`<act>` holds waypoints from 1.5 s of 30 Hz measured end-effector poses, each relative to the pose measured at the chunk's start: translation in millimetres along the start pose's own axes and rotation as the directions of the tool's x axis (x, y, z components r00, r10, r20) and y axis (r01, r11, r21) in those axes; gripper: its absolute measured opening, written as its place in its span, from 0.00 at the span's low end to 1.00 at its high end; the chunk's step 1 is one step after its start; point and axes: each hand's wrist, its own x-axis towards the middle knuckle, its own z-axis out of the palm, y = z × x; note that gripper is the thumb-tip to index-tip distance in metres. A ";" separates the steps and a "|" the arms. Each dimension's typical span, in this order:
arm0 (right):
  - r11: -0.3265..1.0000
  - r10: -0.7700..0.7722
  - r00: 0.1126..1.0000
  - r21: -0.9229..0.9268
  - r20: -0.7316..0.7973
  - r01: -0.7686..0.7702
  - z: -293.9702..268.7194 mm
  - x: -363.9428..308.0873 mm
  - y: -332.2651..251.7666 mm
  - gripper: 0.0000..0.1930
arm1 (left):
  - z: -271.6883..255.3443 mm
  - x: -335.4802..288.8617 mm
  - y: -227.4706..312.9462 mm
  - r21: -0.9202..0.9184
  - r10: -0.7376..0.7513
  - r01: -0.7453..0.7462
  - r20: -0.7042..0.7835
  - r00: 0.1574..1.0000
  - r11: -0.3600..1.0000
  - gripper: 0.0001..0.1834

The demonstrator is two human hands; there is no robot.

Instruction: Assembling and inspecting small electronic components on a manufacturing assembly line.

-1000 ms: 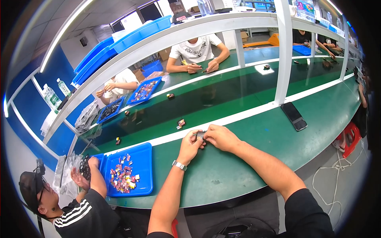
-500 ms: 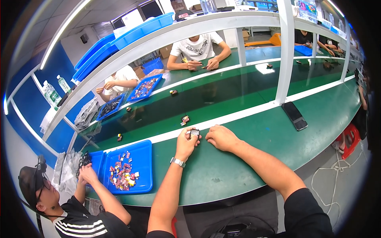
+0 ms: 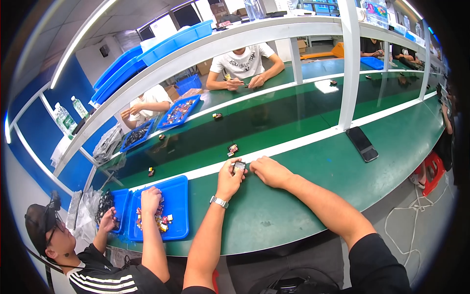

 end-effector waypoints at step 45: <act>0.788 0.572 0.781 -0.094 -0.250 -0.608 60.9 106.0 23.8 0.32 | -29.3 -34.3 3.9 -0.138 0.058 -0.069 -0.086 0.995 0.988 0.08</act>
